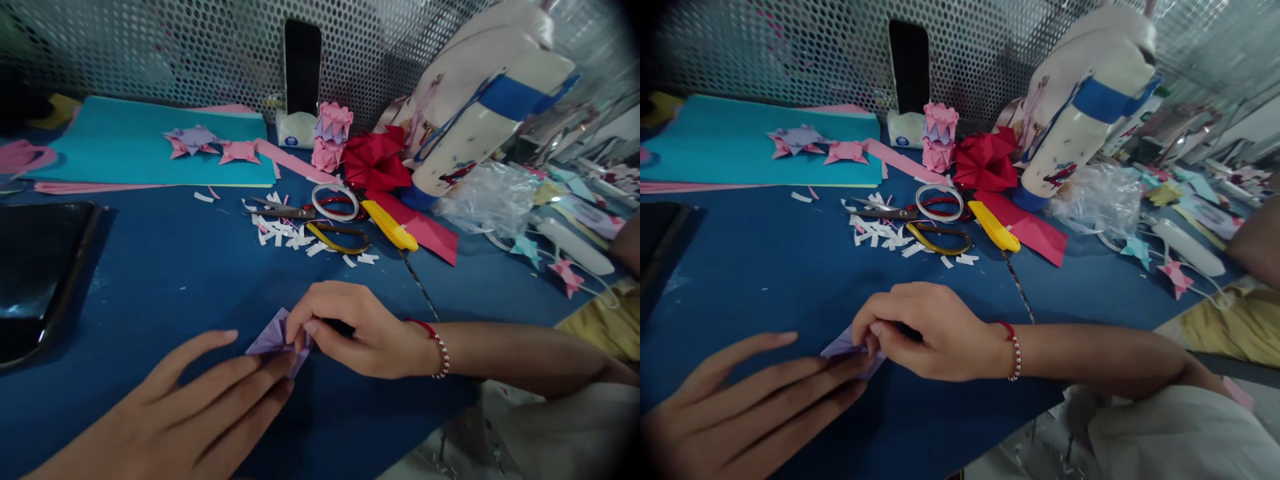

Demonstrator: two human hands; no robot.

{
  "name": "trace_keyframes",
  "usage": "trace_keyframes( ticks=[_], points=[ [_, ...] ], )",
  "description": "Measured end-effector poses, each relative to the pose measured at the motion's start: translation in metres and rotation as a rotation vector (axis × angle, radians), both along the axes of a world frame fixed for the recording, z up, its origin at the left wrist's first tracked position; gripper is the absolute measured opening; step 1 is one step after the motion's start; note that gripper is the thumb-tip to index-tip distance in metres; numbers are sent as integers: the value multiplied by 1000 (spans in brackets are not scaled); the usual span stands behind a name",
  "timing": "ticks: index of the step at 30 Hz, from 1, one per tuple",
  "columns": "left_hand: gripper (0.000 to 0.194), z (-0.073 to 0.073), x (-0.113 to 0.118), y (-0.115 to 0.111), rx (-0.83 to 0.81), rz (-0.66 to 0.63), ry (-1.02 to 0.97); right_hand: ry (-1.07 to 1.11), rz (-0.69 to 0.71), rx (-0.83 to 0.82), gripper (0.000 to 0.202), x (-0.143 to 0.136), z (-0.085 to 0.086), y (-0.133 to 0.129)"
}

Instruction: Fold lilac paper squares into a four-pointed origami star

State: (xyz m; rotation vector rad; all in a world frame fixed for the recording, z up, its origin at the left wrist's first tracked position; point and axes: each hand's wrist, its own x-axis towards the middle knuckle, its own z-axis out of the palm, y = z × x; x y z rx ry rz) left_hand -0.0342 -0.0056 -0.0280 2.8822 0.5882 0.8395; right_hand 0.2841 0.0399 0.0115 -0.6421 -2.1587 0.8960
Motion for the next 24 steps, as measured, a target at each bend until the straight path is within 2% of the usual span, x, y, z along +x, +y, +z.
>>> trace_keyframes(
  ticks=[3,6,9,13,19,24],
  points=[
    [40,18,8,14,-38,55,-47,20,-7,85,23,2,-2,4],
    [34,28,8,21,-44,149,15,-28,-10,25,20,3,-3,7],
    [27,28,9,25,-48,177,34,-43,11,-95,20,3,-3,6],
    [31,26,18,31,-33,174,2,-26,40,-167,13,1,-5,3],
    [15,32,24,40,-73,185,9,-78,73,-193,7,1,-11,-1],
    [7,31,21,41,-108,193,4,-70,78,-137,7,2,-12,-2]
  ],
)
